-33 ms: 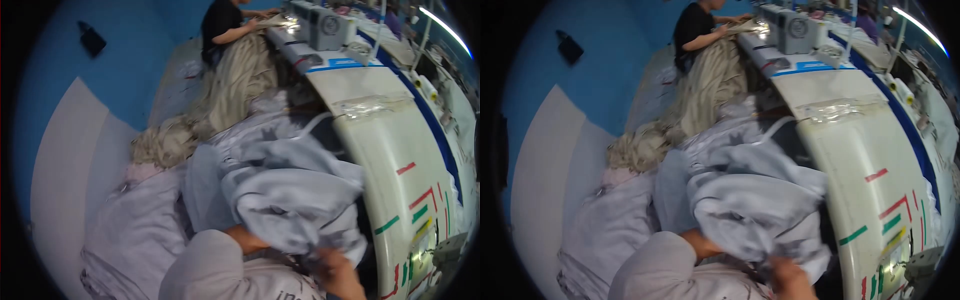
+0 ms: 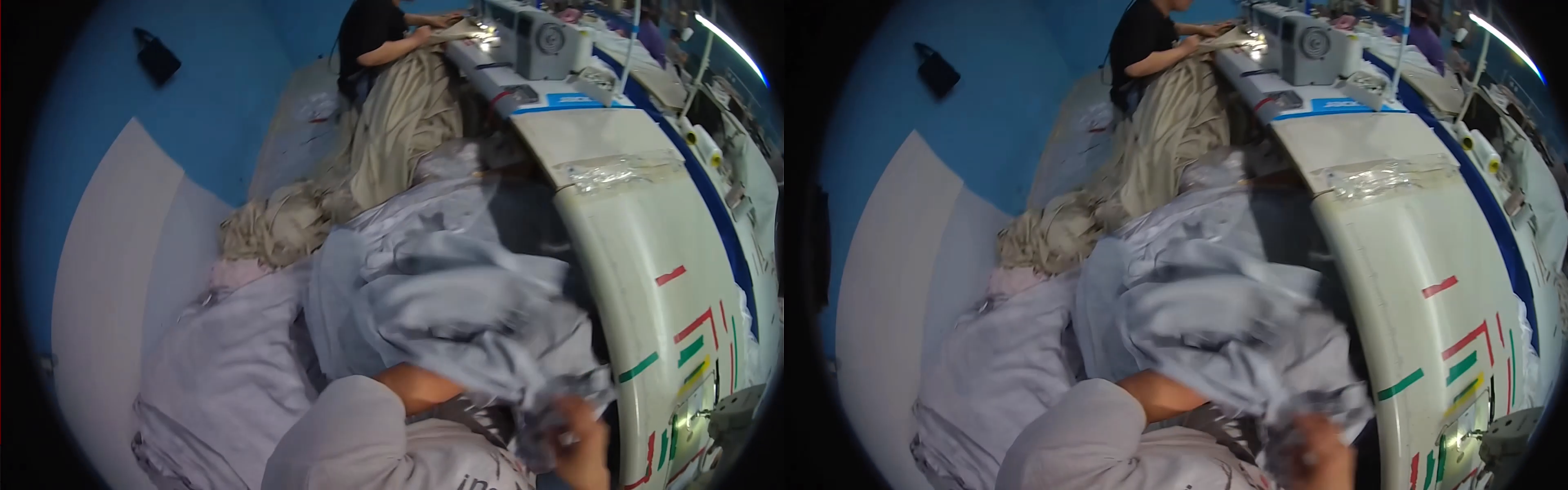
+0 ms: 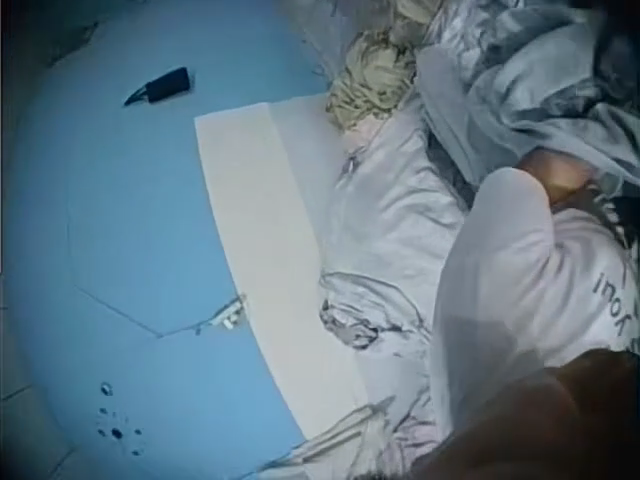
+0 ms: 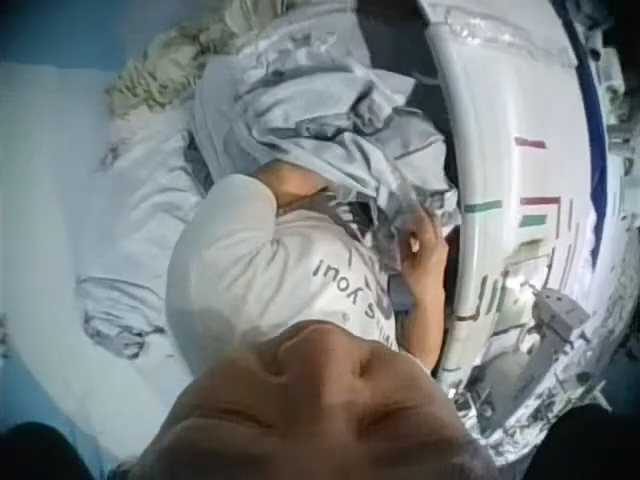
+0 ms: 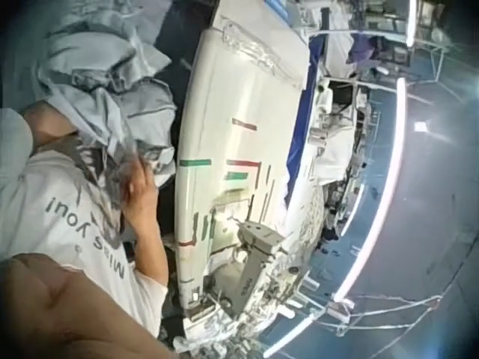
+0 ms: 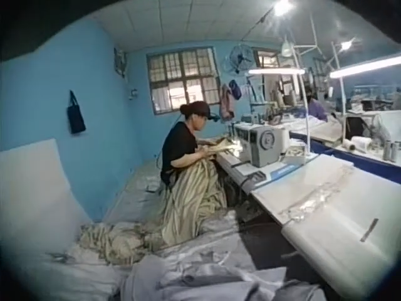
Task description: The recorder is using an industrial sewing machine to sew the edges of white fabric to create pillowcases.
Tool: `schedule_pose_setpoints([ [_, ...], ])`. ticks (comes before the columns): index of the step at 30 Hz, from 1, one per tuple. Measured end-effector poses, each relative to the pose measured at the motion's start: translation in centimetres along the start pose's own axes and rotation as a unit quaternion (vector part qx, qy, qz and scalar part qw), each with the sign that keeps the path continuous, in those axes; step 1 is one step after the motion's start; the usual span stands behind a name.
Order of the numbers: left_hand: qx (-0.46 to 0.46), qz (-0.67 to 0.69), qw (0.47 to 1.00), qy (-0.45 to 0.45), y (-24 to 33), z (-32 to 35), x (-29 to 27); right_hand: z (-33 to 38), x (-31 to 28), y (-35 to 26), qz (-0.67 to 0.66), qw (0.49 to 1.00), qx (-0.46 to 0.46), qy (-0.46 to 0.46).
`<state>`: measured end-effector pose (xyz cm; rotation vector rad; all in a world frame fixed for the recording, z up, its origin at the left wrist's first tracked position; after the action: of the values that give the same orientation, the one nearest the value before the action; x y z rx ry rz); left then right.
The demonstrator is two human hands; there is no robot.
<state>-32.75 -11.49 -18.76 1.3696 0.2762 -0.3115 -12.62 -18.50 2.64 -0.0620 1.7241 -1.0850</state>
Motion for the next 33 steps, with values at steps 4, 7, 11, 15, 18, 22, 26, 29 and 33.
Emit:
schedule_pose_setpoints([
  [4,0.039,-0.122,0.963,0.236,1.6,4.1,-15.2,-1.6,-6.2,5.1,0.181,0.945,0.131,0.238],
  [7,-0.025,-0.253,0.863,0.436,1.3,17.7,-30.2,-5.9,-4.2,7.5,0.385,0.887,0.119,0.224],
  [11,-0.172,-0.398,0.646,0.628,3.6,45.7,-43.1,-7.6,-3.5,10.3,0.424,0.863,0.217,0.169],
  [15,-0.340,-0.472,0.413,0.700,8.3,73.0,-41.3,-7.2,-3.9,10.7,0.406,0.870,0.235,0.152],
  [18,-0.487,-0.469,0.233,0.699,10.0,89.6,-33.2,-7.2,-4.1,10.5,0.405,0.872,0.230,0.151],
  [22,-0.667,-0.421,0.115,0.604,3.7,98.2,-26.4,-7.0,-3.9,10.6,0.406,0.872,0.222,0.156],
  [26,-0.683,-0.503,0.369,0.380,-14.1,78.3,-29.1,-6.1,-4.0,10.9,0.405,0.870,0.234,0.151],
  [29,-0.455,-0.497,0.713,0.194,-24.6,50.4,-24.9,-5.5,-3.9,10.6,0.401,0.871,0.238,0.152],
  [33,-0.144,-0.226,0.913,0.309,-22.1,22.7,-12.9,-4.8,-4.0,10.0,0.406,0.867,0.237,0.163],
])
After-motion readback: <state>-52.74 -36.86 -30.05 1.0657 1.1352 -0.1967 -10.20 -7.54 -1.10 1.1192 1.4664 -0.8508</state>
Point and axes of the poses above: each hand's wrist, its own z-axis away from the middle knuckle, its own x-axis out of the palm, y = z × x, the point moved 4 cm from there along -z, towards the middle knuckle, and after that the axes turned 6 degrees about z, right-handed, at the moved point
